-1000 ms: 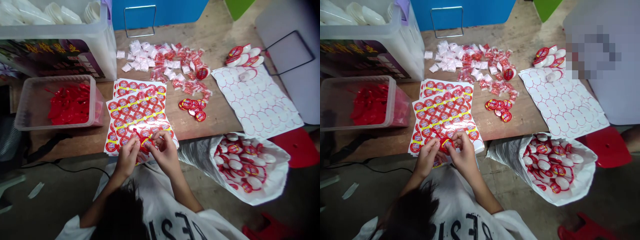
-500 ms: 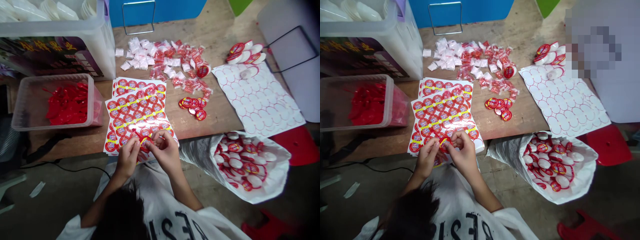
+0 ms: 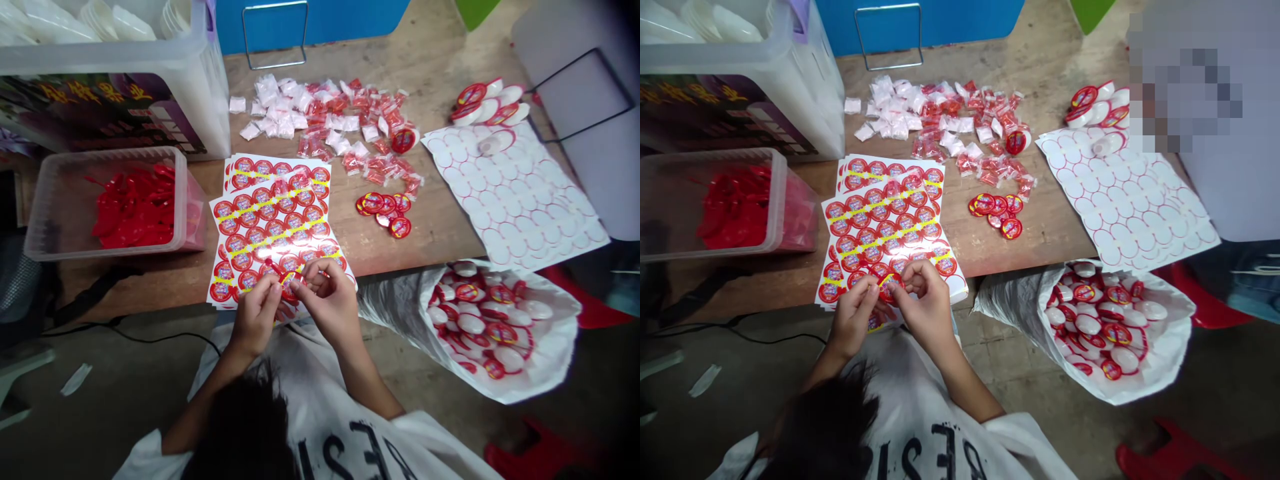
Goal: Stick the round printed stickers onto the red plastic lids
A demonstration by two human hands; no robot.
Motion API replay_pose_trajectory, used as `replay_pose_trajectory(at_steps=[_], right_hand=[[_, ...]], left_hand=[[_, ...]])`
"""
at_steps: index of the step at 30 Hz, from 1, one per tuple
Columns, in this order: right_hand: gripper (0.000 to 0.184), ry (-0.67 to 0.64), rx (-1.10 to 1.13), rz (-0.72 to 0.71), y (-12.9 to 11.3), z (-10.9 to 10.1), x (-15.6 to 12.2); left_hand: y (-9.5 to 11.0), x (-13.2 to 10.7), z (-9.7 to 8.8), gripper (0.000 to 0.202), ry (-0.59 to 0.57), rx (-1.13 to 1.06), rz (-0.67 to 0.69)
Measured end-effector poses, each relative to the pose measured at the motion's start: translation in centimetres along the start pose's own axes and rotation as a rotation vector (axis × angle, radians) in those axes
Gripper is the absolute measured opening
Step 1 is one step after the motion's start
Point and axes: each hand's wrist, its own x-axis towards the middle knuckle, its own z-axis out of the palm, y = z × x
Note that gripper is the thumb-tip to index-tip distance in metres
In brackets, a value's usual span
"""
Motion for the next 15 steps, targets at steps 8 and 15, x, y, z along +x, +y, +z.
replay_pose_trajectory(at_steps=[8, 15], right_hand=[[0.018, 0.020, -0.274, -0.153, 0.1, 0.2, -0.4], [0.032, -0.015, -0.757, -0.425, -1.1, 0.0, -1.3]], left_hand=[[1.1, -0.2, 0.2, 0.022, 0.040, 0.240, 0.176], [0.3, 0.2, 0.5, 0.021, 0.236, 0.181, 0.087]])
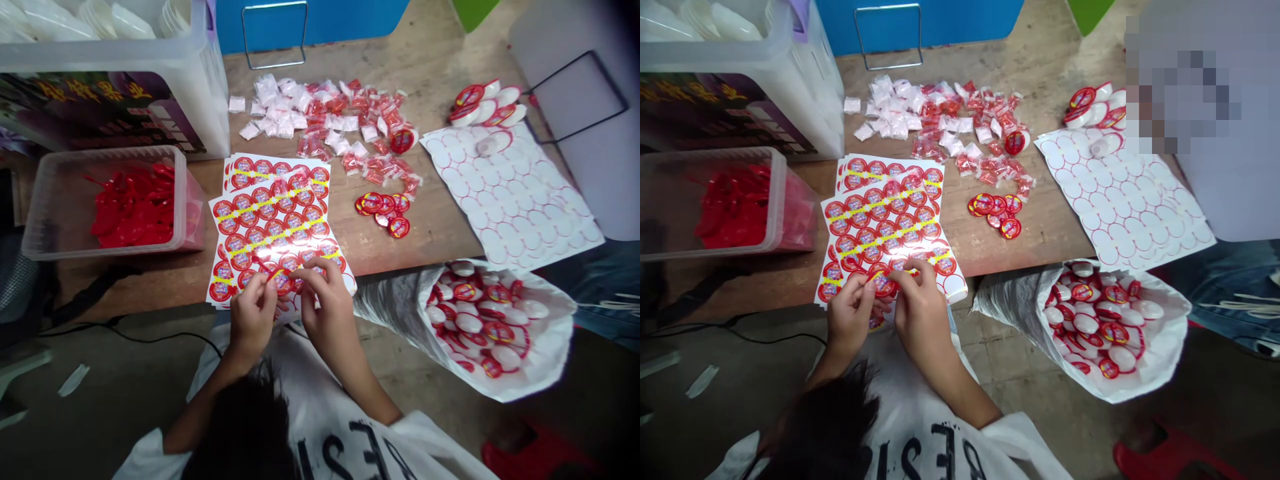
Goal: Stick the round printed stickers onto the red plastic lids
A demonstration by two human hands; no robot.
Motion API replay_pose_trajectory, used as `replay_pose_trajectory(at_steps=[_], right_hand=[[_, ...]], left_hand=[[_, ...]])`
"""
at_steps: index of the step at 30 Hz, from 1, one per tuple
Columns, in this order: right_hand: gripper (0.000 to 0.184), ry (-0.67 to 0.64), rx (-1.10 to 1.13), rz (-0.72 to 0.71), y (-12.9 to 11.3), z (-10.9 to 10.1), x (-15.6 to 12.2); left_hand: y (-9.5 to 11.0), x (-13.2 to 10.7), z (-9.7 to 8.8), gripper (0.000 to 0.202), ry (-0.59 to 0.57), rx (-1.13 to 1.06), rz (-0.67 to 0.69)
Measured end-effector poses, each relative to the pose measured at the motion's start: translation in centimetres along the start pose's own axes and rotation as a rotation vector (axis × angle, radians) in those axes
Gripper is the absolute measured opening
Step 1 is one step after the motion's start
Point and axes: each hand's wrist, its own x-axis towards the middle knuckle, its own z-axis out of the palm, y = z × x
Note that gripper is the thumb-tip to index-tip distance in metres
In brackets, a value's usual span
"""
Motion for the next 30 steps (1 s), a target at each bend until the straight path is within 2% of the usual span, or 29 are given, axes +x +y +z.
replay_pose_trajectory(at_steps=[3, 6, 12, 15, 20, 22, 26, 28, 30], right_hand=[[0.046, -0.134, -0.093, -0.013, 0.1, 0.0, -0.3], [0.054, -0.151, -0.097, -0.016, 0.1, 0.2, -0.4], [0.045, -0.061, -0.074, -0.011, -0.2, -0.2, -0.4], [0.043, -0.087, -0.061, -0.039, -0.5, -0.2, -0.4], [0.044, -0.168, 0.041, -0.086, -0.9, 0.1, -0.5], [0.045, -0.149, 0.130, -0.071, -0.8, 0.1, -0.3], [0.041, 0.007, 0.226, 0.034, -0.1, 0.1, 0.5], [0.036, 0.001, 0.211, 0.067, 0.3, 0.2, 1.2], [0.031, -0.063, 0.230, 0.066, 0.7, 0.1, 1.8]], left_hand=[[-0.2, 0.1, -0.2, 0.023, 0.023, -0.035, -0.035], [0.0, 0.1, -0.3, 0.022, 0.017, -0.068, -0.005], [0.3, -0.2, -0.3, 0.025, 0.083, -0.196, -0.020], [0.4, -0.2, -0.3, 0.024, 0.096, -0.161, -0.007], [0.9, 0.1, -0.5, 0.024, 0.141, -0.078, 0.093], [1.0, 0.2, -0.6, 0.026, 0.111, -0.106, 0.054], [1.0, 0.2, -0.5, 0.027, -0.056, -0.162, -0.090], [1.0, 0.1, -0.3, 0.024, -0.112, -0.061, -0.044], [1.0, 0.0, -0.1, 0.023, -0.162, 0.047, 0.022]])
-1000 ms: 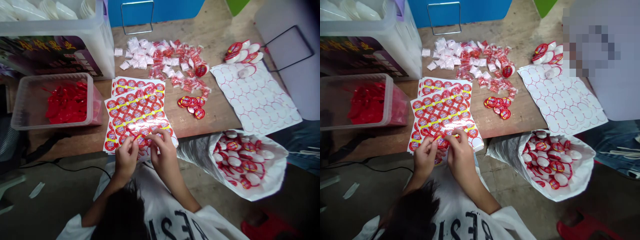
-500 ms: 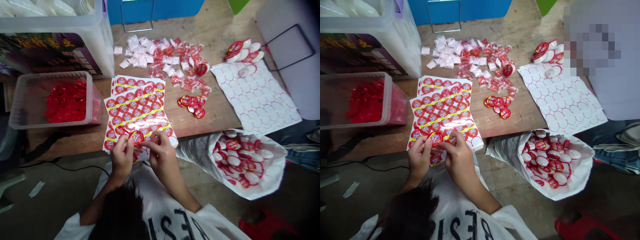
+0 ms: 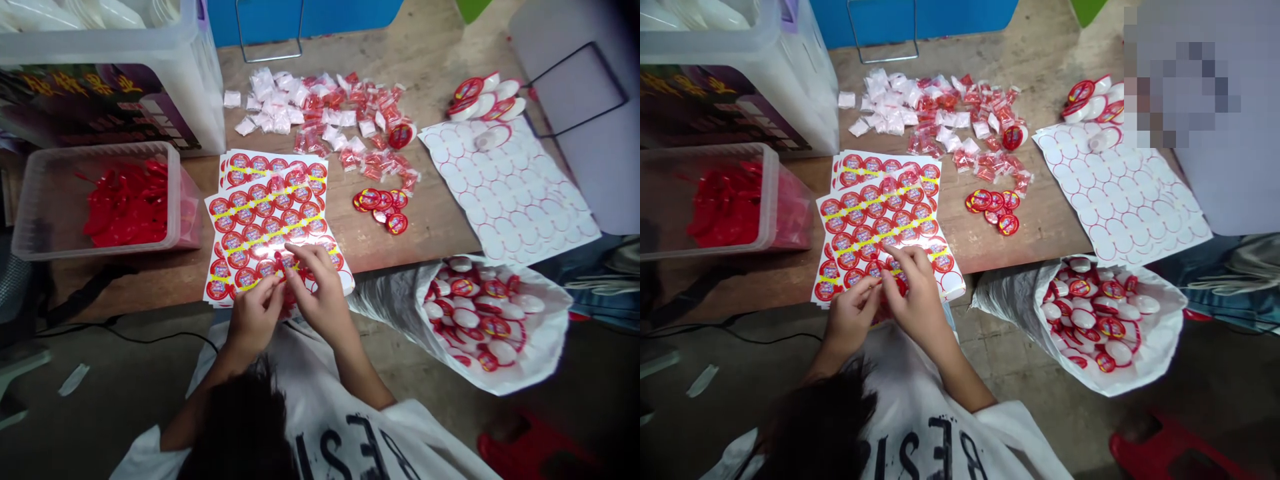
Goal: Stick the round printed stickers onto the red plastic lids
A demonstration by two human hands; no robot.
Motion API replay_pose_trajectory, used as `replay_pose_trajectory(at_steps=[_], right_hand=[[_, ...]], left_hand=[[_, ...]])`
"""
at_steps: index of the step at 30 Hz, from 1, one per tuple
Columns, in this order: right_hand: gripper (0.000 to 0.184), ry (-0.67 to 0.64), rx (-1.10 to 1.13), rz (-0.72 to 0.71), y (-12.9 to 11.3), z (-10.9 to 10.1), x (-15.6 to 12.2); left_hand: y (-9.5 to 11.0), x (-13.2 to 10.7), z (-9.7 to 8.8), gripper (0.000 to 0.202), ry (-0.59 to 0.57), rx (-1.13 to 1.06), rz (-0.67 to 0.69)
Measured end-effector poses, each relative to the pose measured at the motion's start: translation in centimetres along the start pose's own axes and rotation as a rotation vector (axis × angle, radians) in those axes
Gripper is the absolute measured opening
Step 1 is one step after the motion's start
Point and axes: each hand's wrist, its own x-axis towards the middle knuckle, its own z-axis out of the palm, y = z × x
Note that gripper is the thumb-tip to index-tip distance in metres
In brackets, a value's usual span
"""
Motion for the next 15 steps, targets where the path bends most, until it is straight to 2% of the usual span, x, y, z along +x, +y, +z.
replay_pose_trajectory(at_steps=[4, 9, 12, 15], right_hand=[[0.010, -0.076, 0.095, -0.036, 0.0, -0.8, 0.7], [0.009, -0.194, 0.168, 0.036, -0.1, -1.0, 0.2], [0.004, -0.130, 0.229, 0.149, 0.3, -0.3, -0.3], [0.016, -0.021, 0.265, 0.228, 0.7, 0.3, -0.6]], left_hand=[[-0.3, 0.0, -0.1, 0.026, 0.010, 0.093, -0.003], [-0.5, 0.2, -0.5, 0.025, 0.108, 0.048, -0.010], [-0.3, 0.2, -0.5, 0.027, 0.107, -0.054, -0.004], [-0.1, -0.1, -0.5, 0.024, 0.108, -0.114, 0.041]])
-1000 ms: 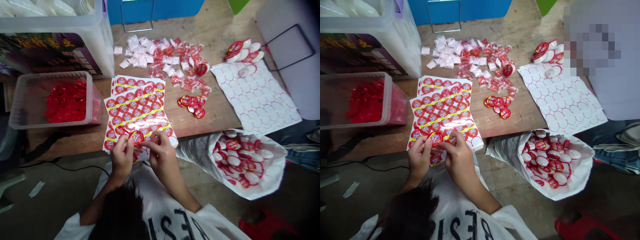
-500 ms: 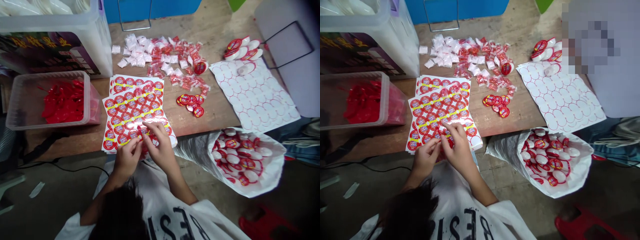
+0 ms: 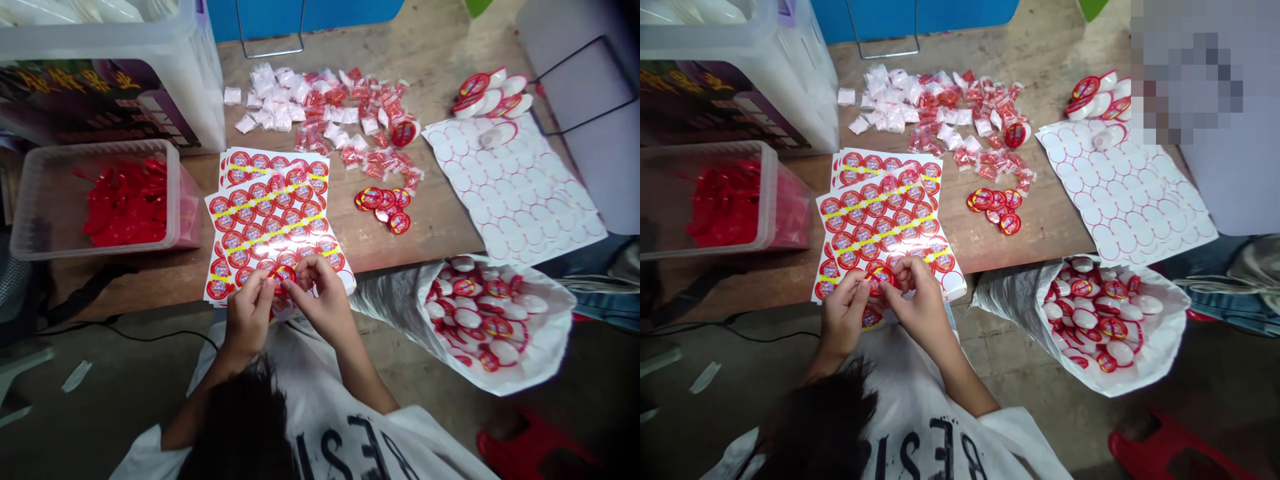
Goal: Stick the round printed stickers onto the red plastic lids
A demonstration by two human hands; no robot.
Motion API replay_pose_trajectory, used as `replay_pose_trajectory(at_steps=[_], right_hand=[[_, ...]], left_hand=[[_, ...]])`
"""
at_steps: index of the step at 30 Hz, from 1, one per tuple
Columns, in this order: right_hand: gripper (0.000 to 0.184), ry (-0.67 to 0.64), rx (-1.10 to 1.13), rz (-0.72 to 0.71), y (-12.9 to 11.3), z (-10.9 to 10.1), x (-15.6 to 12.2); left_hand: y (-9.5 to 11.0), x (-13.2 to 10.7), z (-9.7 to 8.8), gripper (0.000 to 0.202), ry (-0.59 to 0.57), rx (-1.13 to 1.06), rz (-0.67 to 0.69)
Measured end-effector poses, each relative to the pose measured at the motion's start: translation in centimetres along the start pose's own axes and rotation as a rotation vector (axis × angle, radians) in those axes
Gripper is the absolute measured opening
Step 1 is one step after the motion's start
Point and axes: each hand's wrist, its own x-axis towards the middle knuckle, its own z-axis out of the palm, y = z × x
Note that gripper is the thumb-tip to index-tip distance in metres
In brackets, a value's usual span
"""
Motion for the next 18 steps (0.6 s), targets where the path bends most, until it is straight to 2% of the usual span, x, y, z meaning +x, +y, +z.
replay_pose_trajectory(at_steps=[3, 5, 8, 11, 14, 18], right_hand=[[0.022, -0.057, 0.111, 0.066, 0.2, 0.0, 0.0], [0.022, -0.146, 0.206, 0.098, 0.1, -0.1, -0.1], [0.021, -0.207, 0.249, 0.090, -0.2, -0.3, -0.3], [0.022, -0.238, 0.248, 0.079, -0.5, -0.4, -0.6], [0.023, -0.251, 0.262, 0.073, -0.7, -0.3, -0.7], [0.024, -0.259, 0.271, 0.075, -1.0, -0.3, -0.8]], left_hand=[[0.1, -0.2, -0.1, 0.025, -0.020, -0.065, 0.035], [0.2, -0.2, -0.2, 0.026, -0.056, -0.092, 0.015], [0.4, -0.1, -0.4, 0.029, -0.118, -0.108, -0.023], [0.5, -0.2, -0.6, 0.028, -0.151, -0.093, 0.017], [0.4, -0.3, -0.7, 0.024, -0.128, -0.072, 0.083], [0.4, -0.5, -0.7, 0.022, -0.132, -0.112, 0.097]])
